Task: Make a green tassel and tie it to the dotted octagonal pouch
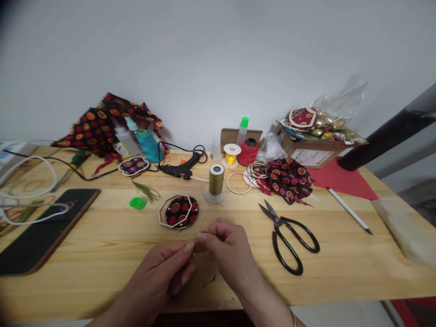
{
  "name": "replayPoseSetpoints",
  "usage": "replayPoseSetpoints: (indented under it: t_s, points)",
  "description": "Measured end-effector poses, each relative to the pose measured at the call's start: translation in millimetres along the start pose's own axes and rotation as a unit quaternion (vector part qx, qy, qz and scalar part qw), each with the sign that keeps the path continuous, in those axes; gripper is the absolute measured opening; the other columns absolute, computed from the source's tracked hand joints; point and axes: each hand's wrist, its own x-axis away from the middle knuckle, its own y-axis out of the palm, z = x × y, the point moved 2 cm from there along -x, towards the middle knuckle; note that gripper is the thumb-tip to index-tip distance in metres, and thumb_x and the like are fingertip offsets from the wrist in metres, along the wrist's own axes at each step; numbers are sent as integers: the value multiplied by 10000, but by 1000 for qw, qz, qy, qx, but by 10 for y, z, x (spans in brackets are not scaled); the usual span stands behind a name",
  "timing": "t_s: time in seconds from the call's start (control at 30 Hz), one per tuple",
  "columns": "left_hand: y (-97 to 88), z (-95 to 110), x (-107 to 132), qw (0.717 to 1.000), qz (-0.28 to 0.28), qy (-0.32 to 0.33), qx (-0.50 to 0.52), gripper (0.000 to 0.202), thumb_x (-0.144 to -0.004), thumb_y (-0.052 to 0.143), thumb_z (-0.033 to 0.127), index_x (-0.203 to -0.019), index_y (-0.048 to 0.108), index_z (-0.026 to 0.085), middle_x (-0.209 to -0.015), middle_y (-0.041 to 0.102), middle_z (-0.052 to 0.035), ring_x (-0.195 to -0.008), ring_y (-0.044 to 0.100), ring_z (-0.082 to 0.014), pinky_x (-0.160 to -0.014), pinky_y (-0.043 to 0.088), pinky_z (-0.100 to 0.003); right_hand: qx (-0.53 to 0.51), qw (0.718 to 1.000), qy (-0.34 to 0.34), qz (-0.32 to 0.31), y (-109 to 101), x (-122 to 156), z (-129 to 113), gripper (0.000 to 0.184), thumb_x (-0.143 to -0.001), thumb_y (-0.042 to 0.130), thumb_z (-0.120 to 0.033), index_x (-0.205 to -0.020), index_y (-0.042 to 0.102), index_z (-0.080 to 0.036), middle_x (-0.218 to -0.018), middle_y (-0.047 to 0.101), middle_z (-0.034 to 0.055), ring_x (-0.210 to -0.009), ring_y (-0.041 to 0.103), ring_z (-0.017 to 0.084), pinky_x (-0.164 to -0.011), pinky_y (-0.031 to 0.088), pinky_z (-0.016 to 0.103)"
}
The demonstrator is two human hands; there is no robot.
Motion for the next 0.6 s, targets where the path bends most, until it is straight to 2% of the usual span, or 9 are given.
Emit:
replayPoseSetpoints:
  t_s: [0.23,0.6]
  points:
    - [-4,-45,-21,999,-10,-10,42,416,-817,551,532,-586,491,191,-474,304,89,-431,197,-84,-411,126,-247,-21,1000,11,-8,-3,13,7,159,-663,710,-210,-524,654,-157,-562,569,-27,-554,524,107,-561,409,229]
    - [-18,-71,5,1000,-6,-7,4,450,-804,549,556,-548,457,197,-452,303,90,-426,220,-85,-418,123,-256,-64,996,38,-50,45,46,-45,198,-656,719,-246,-547,591,-142,-519,489,-50,-516,422,83,-513,348,211]
